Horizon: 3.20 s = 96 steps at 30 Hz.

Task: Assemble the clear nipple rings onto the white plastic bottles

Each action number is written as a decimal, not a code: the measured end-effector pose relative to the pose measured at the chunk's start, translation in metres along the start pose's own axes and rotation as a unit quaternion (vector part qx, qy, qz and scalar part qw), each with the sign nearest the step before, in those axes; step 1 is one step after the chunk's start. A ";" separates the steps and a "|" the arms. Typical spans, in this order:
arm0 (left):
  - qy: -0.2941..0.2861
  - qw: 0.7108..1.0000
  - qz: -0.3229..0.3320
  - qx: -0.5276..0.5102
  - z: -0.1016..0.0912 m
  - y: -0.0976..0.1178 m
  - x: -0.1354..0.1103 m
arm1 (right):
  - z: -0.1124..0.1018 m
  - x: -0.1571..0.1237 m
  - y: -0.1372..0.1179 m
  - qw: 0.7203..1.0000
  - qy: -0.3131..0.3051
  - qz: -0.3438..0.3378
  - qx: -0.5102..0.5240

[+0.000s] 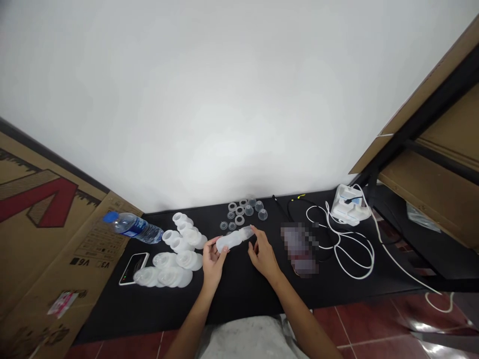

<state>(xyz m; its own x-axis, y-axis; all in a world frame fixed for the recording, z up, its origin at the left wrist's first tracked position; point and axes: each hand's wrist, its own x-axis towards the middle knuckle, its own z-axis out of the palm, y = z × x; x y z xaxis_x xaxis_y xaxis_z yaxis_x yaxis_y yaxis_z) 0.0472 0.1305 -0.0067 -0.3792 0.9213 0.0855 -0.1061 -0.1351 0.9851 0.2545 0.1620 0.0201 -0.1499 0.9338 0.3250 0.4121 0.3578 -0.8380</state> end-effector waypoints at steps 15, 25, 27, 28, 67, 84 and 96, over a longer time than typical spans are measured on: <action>-0.066 0.998 0.004 0.005 0.001 0.014 0.000 | -0.003 0.003 0.001 0.999 0.027 0.012 0.030; -0.040 0.996 0.035 0.065 0.000 0.018 -0.001 | -0.005 0.004 0.005 0.999 0.036 0.007 0.031; -0.042 0.995 0.043 0.078 -0.001 0.018 -0.002 | -0.005 0.003 0.005 0.999 0.033 0.007 0.032; -0.043 0.994 0.048 0.086 -0.002 0.018 -0.003 | -0.005 0.003 0.006 0.999 0.031 0.006 0.032; -0.072 0.985 0.074 0.139 -0.002 0.012 -0.006 | -0.005 0.004 0.014 0.998 0.048 -0.007 0.050; -0.157 0.966 0.093 0.186 0.004 0.023 -0.010 | -0.011 0.013 0.023 0.945 0.065 0.144 0.286; -0.194 0.934 0.147 0.261 0.006 0.035 -0.007 | -0.016 0.011 0.020 0.973 0.035 0.107 0.201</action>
<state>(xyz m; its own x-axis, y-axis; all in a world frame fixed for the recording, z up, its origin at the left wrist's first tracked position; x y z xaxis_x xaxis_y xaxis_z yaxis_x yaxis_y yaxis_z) 0.0522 0.1214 0.0283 0.0510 0.9488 0.3118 0.4508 -0.3005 0.8405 0.2754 0.1790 0.0140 -0.0312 0.9893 0.1423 0.0410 0.1435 -0.9888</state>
